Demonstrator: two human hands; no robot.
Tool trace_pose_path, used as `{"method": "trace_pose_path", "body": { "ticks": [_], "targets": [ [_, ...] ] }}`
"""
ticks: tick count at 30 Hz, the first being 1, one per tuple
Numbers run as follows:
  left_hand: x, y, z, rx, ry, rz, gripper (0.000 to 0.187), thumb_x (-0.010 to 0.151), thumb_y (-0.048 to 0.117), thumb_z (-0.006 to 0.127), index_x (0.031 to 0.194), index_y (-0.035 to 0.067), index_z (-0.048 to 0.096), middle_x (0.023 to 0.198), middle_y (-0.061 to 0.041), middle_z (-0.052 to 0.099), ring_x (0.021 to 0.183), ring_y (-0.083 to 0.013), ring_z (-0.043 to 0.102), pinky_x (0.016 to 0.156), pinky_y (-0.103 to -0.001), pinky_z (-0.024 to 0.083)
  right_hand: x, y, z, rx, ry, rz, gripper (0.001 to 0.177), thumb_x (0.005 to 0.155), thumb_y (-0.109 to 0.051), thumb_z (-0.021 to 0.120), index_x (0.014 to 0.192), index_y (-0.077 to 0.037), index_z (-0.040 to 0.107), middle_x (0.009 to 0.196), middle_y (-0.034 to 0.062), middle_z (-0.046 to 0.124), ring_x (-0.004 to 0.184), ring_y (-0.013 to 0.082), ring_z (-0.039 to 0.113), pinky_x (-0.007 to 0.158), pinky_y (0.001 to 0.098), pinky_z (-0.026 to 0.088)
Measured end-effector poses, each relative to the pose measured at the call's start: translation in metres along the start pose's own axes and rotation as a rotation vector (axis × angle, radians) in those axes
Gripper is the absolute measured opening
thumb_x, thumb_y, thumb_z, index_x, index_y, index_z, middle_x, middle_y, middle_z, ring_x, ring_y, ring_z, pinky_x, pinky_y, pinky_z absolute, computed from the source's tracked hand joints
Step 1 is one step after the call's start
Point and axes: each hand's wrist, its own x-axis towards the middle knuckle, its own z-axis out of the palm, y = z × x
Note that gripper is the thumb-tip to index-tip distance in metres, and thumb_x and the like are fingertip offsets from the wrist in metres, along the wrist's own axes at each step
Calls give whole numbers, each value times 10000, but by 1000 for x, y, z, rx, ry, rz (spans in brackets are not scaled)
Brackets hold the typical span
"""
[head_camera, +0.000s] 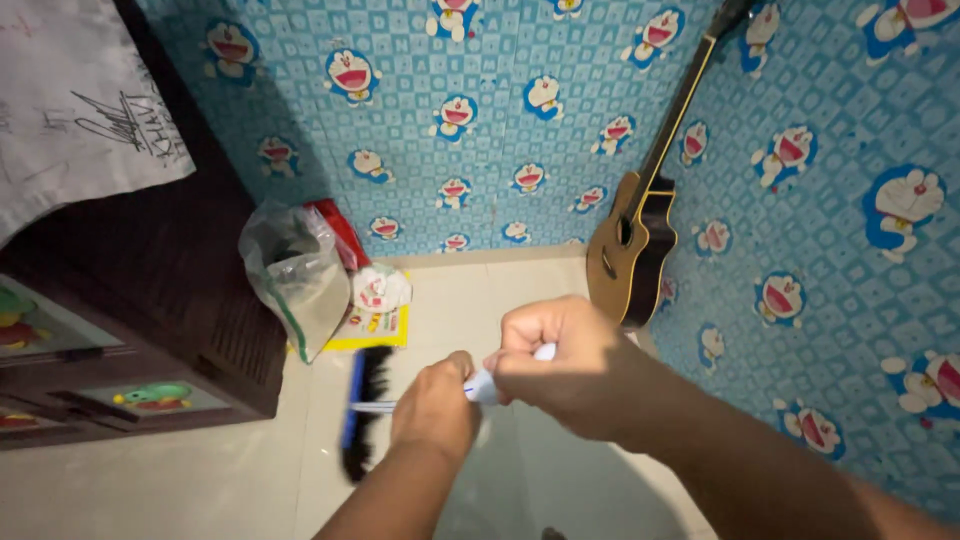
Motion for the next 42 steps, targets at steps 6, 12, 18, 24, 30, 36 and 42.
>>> {"method": "trace_pose_path", "body": {
  "ticks": [6,12,18,24,30,36,42],
  "targets": [
    [-1,33,-8,9,73,197,99,872,118,592,958,90,632,926,-246,713,961,-440,684,826,-548,519,-21,-41,-48,-300,94,-172,187,768,-215,705,632,-97,754,594,8,717,573,87,636,545,298,487],
    [-29,99,-23,-250,172,400,158,782,107,621,938,102,646,873,-237,710,901,-457,685,803,-561,518,-46,-89,-94,-272,219,-197,281,916,-151,600,659,-40,630,720,90,679,610,146,616,498,327,465],
    [-25,54,24,-496,192,439,167,846,113,601,995,120,675,911,-206,726,943,-432,685,779,-555,540,-33,-65,-26,-334,92,-174,277,847,-135,690,595,-34,631,589,60,687,552,120,522,480,305,451],
    [-15,-21,40,-172,247,302,85,882,117,597,961,129,624,947,-197,711,951,-431,669,804,-553,522,-24,-19,6,51,22,-237,177,823,-120,680,657,-72,643,686,-22,696,627,51,594,539,268,459],
    [-33,-47,9,95,-60,-60,172,850,80,590,995,152,648,1018,-179,718,1024,-388,693,881,-519,538,-37,43,49,74,31,83,412,874,-225,819,652,-30,532,640,-3,456,619,107,374,506,318,311],
    [-34,22,30,84,69,169,130,895,78,540,985,64,633,963,-235,720,976,-442,690,841,-558,527,-64,25,-44,-171,64,-186,233,841,-208,733,637,-104,693,657,-34,699,615,50,598,540,263,448],
    [-54,143,67,-310,132,429,127,890,112,560,957,63,657,874,-260,713,891,-457,687,787,-560,526,-119,-83,-107,-549,276,266,312,845,-249,750,619,-57,654,509,84,546,482,166,411,431,384,339]
  ]
}}
